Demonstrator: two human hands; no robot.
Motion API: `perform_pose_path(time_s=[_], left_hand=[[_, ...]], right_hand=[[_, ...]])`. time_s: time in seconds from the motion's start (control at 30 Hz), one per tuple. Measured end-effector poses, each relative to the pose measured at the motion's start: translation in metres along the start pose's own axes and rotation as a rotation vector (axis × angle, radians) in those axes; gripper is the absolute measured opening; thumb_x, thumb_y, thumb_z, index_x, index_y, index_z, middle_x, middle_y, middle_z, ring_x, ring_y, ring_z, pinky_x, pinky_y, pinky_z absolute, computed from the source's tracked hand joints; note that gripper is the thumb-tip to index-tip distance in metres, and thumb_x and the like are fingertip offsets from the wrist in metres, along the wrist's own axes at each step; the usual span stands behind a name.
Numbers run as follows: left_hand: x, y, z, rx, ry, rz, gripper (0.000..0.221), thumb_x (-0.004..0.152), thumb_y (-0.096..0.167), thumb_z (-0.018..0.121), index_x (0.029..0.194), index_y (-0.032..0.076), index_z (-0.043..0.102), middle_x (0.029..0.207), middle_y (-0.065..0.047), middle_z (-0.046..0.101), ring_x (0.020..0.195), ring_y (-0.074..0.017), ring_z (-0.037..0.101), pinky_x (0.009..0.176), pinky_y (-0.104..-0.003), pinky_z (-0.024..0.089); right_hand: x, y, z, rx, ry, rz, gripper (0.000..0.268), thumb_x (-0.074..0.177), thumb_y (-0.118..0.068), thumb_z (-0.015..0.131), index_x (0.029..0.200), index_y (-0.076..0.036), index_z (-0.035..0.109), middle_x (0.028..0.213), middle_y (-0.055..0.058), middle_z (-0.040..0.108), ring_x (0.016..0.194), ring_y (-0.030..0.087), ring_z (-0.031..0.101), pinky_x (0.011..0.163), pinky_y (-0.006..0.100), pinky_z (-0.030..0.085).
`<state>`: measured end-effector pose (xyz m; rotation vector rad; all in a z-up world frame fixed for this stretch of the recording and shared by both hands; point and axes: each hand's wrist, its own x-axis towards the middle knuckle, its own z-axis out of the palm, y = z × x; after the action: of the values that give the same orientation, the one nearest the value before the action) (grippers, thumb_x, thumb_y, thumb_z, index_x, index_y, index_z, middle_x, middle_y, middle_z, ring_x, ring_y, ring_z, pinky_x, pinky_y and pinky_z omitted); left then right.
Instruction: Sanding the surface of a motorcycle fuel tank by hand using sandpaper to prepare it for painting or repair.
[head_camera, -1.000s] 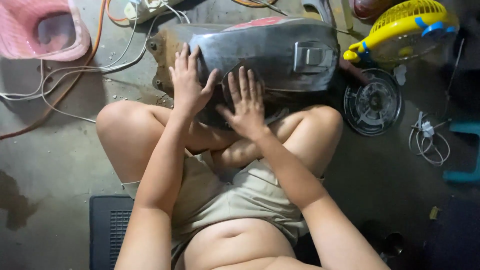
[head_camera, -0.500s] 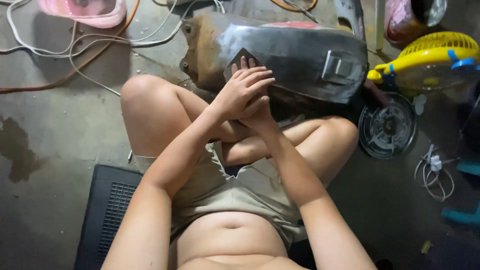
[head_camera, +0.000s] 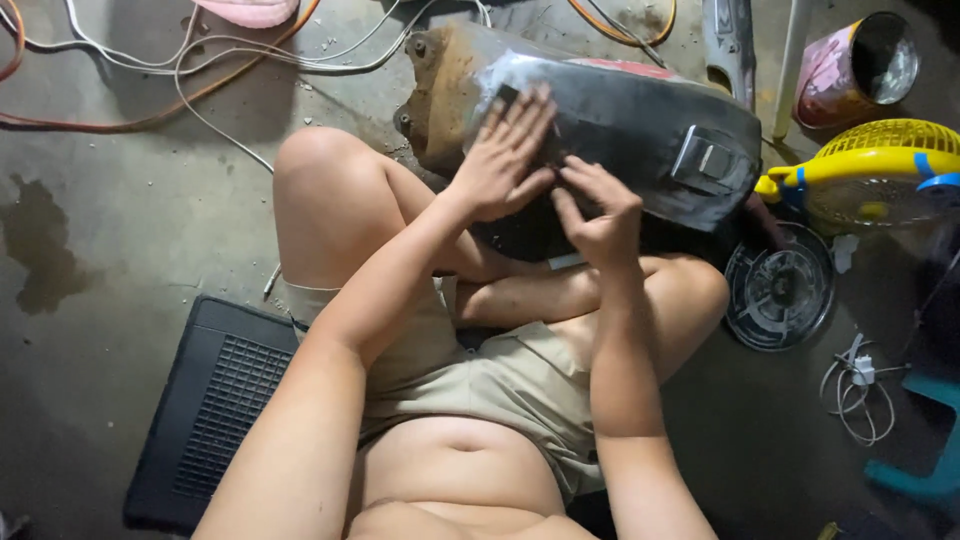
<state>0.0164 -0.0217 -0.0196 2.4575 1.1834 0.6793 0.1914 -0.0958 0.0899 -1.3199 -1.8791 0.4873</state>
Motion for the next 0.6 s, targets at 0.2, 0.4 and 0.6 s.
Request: perform_pose_path(time_s=[0.2, 0.4, 0.6], left_hand=[[-0.002, -0.014, 0.015, 0.009, 0.087, -0.189, 0.098, 0.111, 0.058, 0.056, 0.167, -0.005, 0.007, 0.174, -0.021, -0.006, 0.161, -0.0379, -0.011, 0.129, -0.065, -0.011], [0.016, -0.039, 0.029, -0.050, 0.154, -0.324, 0.081, 0.115, 0.058, 0.032, 0.168, 0.004, -0.001, 0.176, -0.016, -0.002, 0.164, -0.0294, -0.007, 0.134, -0.056, -0.008], [-0.008, 0.004, -0.019, 0.041, 0.004, 0.067, 0.089, 0.107, 0.063, 0.045, 0.167, 0.001, 0.022, 0.175, -0.013, 0.014, 0.161, -0.0286, 0.003, 0.129, -0.053, -0.005]], right_hand=[[0.000, 0.012, -0.010, 0.150, 0.129, 0.064, 0.020, 0.093, 0.002, 0.067, 0.111, 0.009, 0.072, 0.119, 0.022, 0.073, 0.109, 0.030, 0.070, 0.100, 0.036, 0.053], [0.010, 0.019, -0.008, 0.071, 0.257, 0.016, 0.017, 0.097, 0.001, 0.065, 0.110, 0.009, 0.071, 0.116, 0.022, 0.073, 0.105, 0.031, 0.071, 0.097, 0.037, 0.055], [0.013, 0.047, -0.009, -0.062, 0.468, 0.089, 0.018, 0.098, 0.002, 0.063, 0.112, 0.008, 0.072, 0.114, 0.019, 0.075, 0.105, 0.030, 0.073, 0.096, 0.036, 0.056]])
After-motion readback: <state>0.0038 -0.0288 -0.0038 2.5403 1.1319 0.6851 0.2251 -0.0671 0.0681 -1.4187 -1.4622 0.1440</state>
